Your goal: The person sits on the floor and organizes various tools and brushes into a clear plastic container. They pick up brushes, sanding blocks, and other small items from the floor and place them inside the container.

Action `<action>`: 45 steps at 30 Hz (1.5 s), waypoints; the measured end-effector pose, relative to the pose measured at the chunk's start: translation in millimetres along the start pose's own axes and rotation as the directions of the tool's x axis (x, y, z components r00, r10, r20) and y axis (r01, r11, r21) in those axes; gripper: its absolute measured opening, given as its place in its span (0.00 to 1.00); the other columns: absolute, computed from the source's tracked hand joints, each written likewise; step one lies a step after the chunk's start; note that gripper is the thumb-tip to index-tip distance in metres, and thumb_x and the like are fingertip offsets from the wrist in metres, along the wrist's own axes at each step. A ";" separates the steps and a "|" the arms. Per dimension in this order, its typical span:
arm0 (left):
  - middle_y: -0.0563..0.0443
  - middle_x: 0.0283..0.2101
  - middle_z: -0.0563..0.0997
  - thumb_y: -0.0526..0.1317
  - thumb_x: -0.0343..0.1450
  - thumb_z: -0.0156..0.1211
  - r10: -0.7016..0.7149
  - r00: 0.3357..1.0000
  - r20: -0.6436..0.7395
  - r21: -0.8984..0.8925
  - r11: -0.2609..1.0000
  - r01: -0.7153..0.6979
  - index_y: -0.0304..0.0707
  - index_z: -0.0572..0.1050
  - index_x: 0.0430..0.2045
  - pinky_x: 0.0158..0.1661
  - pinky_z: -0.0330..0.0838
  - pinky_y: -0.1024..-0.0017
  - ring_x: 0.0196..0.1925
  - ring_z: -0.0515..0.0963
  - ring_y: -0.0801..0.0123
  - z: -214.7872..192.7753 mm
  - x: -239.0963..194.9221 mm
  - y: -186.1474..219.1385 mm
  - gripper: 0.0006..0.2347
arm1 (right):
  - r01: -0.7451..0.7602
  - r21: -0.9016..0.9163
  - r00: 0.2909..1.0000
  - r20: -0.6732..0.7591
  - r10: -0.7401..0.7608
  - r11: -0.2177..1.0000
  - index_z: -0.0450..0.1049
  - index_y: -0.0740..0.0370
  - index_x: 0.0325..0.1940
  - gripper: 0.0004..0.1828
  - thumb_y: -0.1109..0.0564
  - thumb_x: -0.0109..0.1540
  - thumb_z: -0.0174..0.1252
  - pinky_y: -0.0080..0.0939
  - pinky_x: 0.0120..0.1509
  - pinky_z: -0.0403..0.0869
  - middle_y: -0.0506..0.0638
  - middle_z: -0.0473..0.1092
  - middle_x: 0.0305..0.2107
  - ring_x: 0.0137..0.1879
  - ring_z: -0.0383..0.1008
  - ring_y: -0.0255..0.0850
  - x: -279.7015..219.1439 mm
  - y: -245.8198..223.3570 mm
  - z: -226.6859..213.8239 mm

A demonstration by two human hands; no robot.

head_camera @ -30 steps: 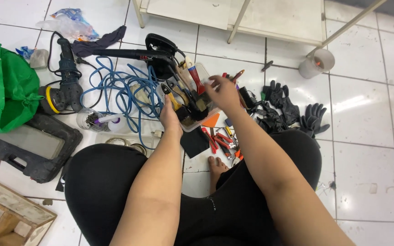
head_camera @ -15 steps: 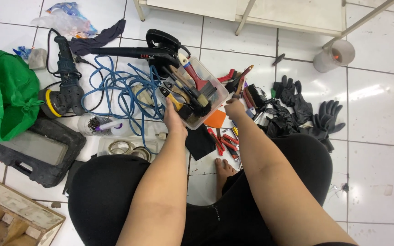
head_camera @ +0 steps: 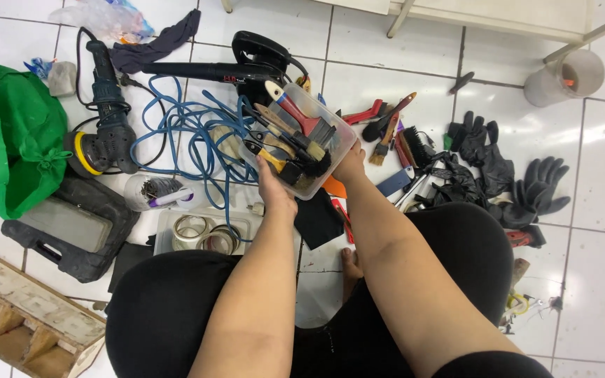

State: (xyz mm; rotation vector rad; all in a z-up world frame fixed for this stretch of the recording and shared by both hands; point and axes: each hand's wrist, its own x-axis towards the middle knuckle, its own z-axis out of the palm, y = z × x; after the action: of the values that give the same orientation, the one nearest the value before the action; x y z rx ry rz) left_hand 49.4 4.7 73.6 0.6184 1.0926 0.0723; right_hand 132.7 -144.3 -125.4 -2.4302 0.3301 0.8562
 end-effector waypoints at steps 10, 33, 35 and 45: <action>0.32 0.71 0.59 0.65 0.69 0.55 0.001 1.000 -0.025 -0.064 0.998 -0.003 0.44 0.57 0.71 0.69 0.53 0.50 0.72 0.60 0.44 2.9 30.5 -16.6 0.38 | 0.071 -0.315 0.996 -0.029 -0.084 0.946 0.66 0.56 0.70 0.26 0.50 0.67 0.49 0.51 0.75 0.59 0.57 0.61 0.67 0.76 0.51 0.55 13.6 10.1 -6.1; 0.32 0.72 0.58 0.63 0.69 0.58 0.050 0.991 -0.126 0.011 0.999 -0.049 0.44 0.59 0.69 0.70 0.53 0.49 0.74 0.56 0.43 0.9 26.3 -15.1 0.37 | -0.025 -0.229 0.940 -0.338 -0.055 0.973 0.69 0.46 0.56 0.26 0.44 0.56 0.66 0.41 0.58 0.77 0.44 0.66 0.49 0.59 0.67 0.41 25.8 7.3 36.5; 0.32 0.70 0.61 0.63 0.69 0.59 0.056 0.989 -0.138 0.013 0.998 -0.055 0.43 0.61 0.68 0.68 0.56 0.51 0.72 0.59 0.44 0.0 27.5 -13.4 0.36 | -0.028 -0.179 0.942 -0.335 -0.034 0.983 0.69 0.44 0.56 0.26 0.43 0.55 0.66 0.40 0.58 0.77 0.42 0.66 0.48 0.58 0.68 0.40 32.4 8.3 41.6; 0.35 0.74 0.54 0.66 0.68 0.56 0.053 0.988 -0.149 0.106 0.994 -0.037 0.46 0.58 0.70 0.71 0.44 0.44 0.76 0.48 0.43 8.4 12.5 -6.8 0.38 | -0.088 0.199 0.920 -0.360 0.156 0.976 0.74 0.32 0.50 0.24 0.37 0.51 0.70 0.36 0.59 0.75 0.31 0.72 0.40 0.53 0.74 0.30 56.2 36.1 48.6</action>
State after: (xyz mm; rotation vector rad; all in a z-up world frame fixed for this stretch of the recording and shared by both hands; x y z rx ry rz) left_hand 60.8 -0.2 62.7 0.7400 1.2350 0.1034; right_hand 137.1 -149.6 -207.7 -2.4106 0.6784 0.3822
